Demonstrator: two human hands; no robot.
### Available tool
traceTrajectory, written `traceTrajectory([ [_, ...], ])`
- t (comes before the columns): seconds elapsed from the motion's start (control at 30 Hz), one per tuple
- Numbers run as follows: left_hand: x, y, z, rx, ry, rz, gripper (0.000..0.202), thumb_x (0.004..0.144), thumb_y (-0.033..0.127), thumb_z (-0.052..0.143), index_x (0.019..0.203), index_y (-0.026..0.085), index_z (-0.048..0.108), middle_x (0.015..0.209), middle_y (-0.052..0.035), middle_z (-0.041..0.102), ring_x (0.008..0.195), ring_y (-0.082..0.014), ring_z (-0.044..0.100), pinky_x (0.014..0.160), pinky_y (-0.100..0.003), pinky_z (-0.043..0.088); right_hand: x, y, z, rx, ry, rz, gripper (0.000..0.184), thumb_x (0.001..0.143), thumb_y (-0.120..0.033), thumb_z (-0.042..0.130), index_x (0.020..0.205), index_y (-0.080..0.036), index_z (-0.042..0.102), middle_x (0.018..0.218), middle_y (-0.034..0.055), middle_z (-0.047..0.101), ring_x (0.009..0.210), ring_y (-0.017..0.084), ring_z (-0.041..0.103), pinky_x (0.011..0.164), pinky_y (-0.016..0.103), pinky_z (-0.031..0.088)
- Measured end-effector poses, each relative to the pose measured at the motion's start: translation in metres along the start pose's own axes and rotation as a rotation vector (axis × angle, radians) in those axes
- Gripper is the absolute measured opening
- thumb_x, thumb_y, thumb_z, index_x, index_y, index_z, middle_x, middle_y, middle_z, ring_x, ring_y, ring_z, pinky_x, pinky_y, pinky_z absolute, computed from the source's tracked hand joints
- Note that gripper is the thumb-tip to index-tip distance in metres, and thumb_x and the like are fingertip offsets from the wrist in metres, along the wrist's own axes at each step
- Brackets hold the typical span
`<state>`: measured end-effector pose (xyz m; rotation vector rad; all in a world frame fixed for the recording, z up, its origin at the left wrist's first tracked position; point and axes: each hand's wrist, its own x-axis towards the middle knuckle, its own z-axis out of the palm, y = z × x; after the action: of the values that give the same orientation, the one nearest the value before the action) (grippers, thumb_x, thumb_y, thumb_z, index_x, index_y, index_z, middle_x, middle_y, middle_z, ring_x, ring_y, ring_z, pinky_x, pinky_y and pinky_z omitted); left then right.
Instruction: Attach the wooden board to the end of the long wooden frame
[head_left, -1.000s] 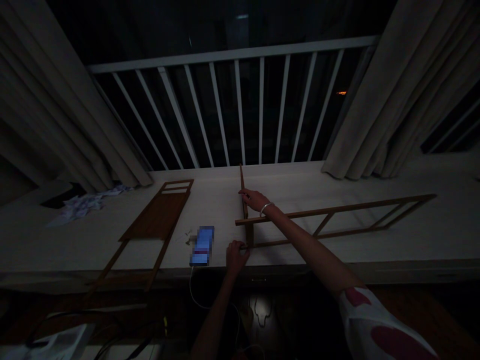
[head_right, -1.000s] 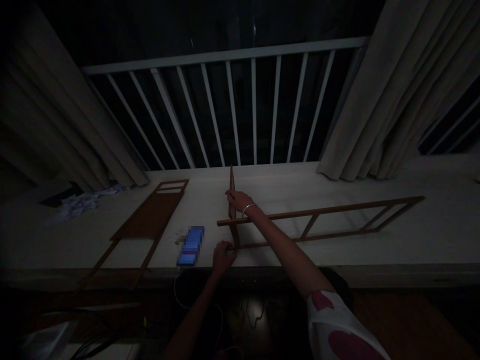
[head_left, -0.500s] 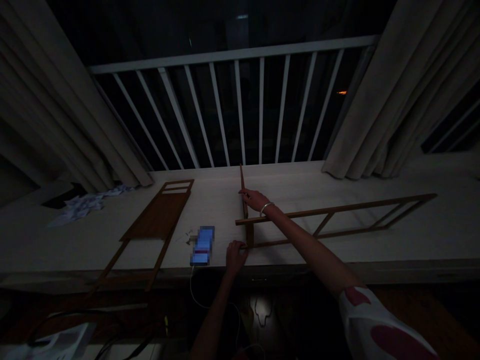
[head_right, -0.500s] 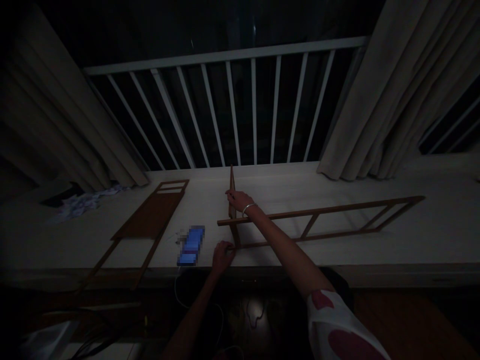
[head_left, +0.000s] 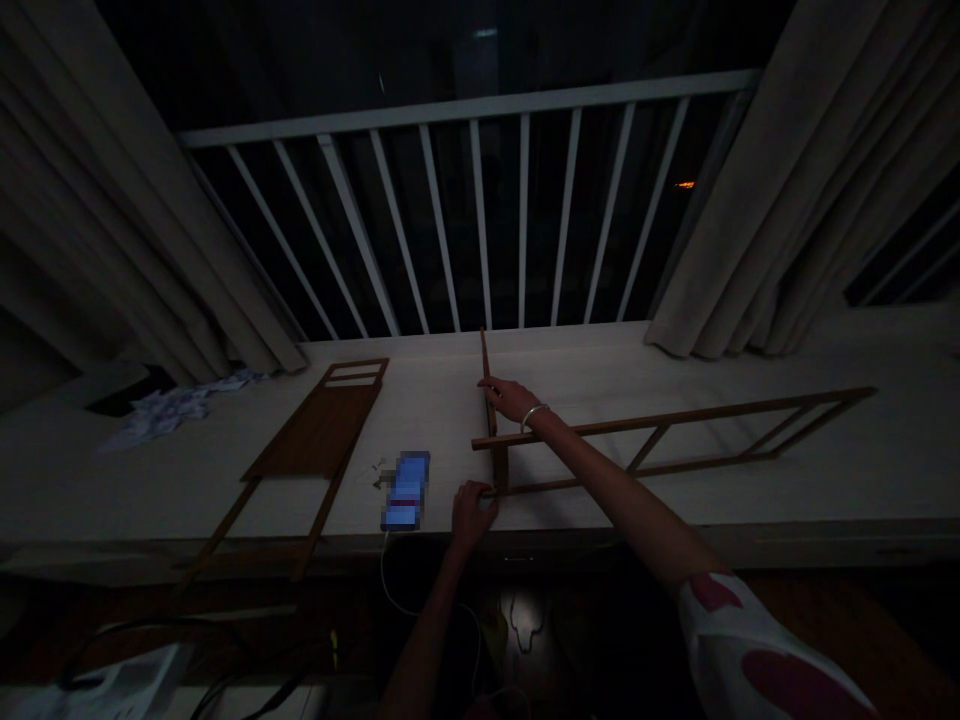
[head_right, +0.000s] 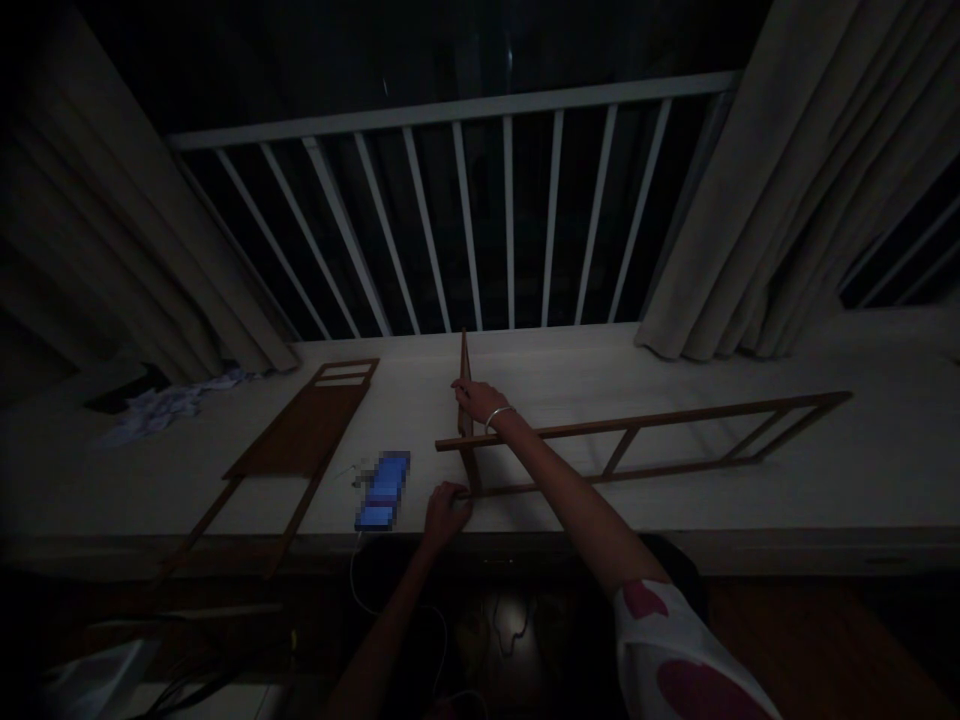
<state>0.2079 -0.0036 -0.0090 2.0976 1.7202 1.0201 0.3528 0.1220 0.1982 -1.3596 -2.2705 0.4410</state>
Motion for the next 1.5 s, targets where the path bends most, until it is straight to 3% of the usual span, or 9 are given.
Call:
traceTrajectory([
  [0.4, 0.001, 0.001, -0.003, -0.088, -0.004, -0.032, 0.025, 0.067, 0.020, 0.056, 0.092, 0.019, 0.056, 0.092, -0.0045, 0.056, 0.090, -0.0186, 0.051, 0.081, -0.035, 0.038, -0.001, -0.003, -0.002, -0.010, -0.016, 0.020, 0.033, 0.087, -0.035, 0.034, 0.115, -0.027, 0.050, 0.106, 0.0017, 0.061, 0.094, 0.017, 0.056, 0.080, 0.027, 0.041],
  [0.57, 0.000, 0.000, -0.008, -0.150, -0.033, -0.040, 0.036, 0.067, 0.021, 0.057, 0.102, 0.019, 0.052, 0.096, -0.0061, 0.056, 0.092, -0.0181, 0.053, 0.082, -0.035, 0.040, -0.001, -0.003, -0.002, -0.002, -0.023, 0.022, 0.032, 0.087, -0.034, 0.034, 0.115, -0.027, 0.049, 0.108, 0.0016, 0.060, 0.097, 0.016, 0.055, 0.082, 0.026, 0.040],
  [0.7, 0.001, -0.002, -0.022, -0.192, -0.047, -0.051, 0.043, 0.071, 0.024, 0.055, 0.113, 0.018, 0.045, 0.105, -0.0082, 0.055, 0.095, -0.0161, 0.054, 0.078, -0.030, 0.044, 0.000, -0.001, 0.000, 0.008, -0.017, 0.024, 0.032, 0.087, -0.035, 0.034, 0.114, -0.027, 0.049, 0.105, 0.0011, 0.062, 0.095, 0.016, 0.056, 0.081, 0.026, 0.040],
  [0.8, 0.007, -0.008, -0.044, -0.187, -0.016, -0.062, 0.035, 0.078, 0.028, 0.048, 0.111, 0.020, 0.046, 0.107, -0.0070, 0.055, 0.097, -0.0144, 0.053, 0.081, -0.028, 0.043, 0.001, 0.000, 0.002, 0.020, -0.005, 0.003, 0.032, 0.087, -0.035, 0.034, 0.114, -0.027, 0.050, 0.104, 0.0012, 0.062, 0.095, 0.016, 0.056, 0.081, 0.026, 0.040],
  [0.97, 0.025, -0.038, -0.098, -0.102, 0.114, -0.149, 0.026, 0.082, 0.031, 0.038, 0.100, 0.018, 0.052, 0.100, -0.0051, 0.058, 0.090, -0.0153, 0.055, 0.076, -0.028, 0.044, 0.001, 0.000, 0.002, 0.013, -0.017, 0.022, 0.033, 0.086, -0.036, 0.034, 0.114, -0.027, 0.050, 0.103, 0.0015, 0.062, 0.091, 0.016, 0.057, 0.077, 0.026, 0.041],
  [1.2, 0.029, -0.104, -0.160, 0.059, 0.259, -0.319, 0.022, 0.078, 0.027, 0.041, 0.091, 0.015, 0.055, 0.090, -0.0054, 0.060, 0.086, -0.0174, 0.055, 0.078, -0.030, 0.043, 0.000, -0.002, 0.001, 0.009, -0.010, 0.000, 0.032, 0.086, -0.035, 0.035, 0.114, -0.028, 0.050, 0.104, 0.0007, 0.062, 0.094, 0.016, 0.056, 0.080, 0.026, 0.040],
  [1.33, 0.021, -0.137, -0.173, 0.116, 0.236, -0.400, 0.016, 0.076, 0.022, 0.047, 0.086, 0.014, 0.057, 0.087, -0.0052, 0.060, 0.086, -0.0175, 0.055, 0.081, -0.032, 0.041, 0.001, -0.001, 0.001, 0.013, -0.014, -0.005, 0.032, 0.086, -0.035, 0.035, 0.113, -0.028, 0.051, 0.102, 0.0008, 0.063, 0.092, 0.016, 0.057, 0.080, 0.026, 0.041],
  [1.5, 0.014, -0.162, -0.168, 0.129, 0.161, -0.479, 0.018, 0.081, 0.027, 0.050, 0.088, 0.011, 0.056, 0.088, -0.0037, 0.058, 0.082, -0.0142, 0.056, 0.076, -0.034, 0.045, 0.002, 0.000, 0.002, 0.035, -0.019, 0.005, 0.032, 0.086, -0.036, 0.035, 0.114, -0.028, 0.050, 0.100, 0.0006, 0.063, 0.086, 0.015, 0.058, 0.077, 0.025, 0.041],
])
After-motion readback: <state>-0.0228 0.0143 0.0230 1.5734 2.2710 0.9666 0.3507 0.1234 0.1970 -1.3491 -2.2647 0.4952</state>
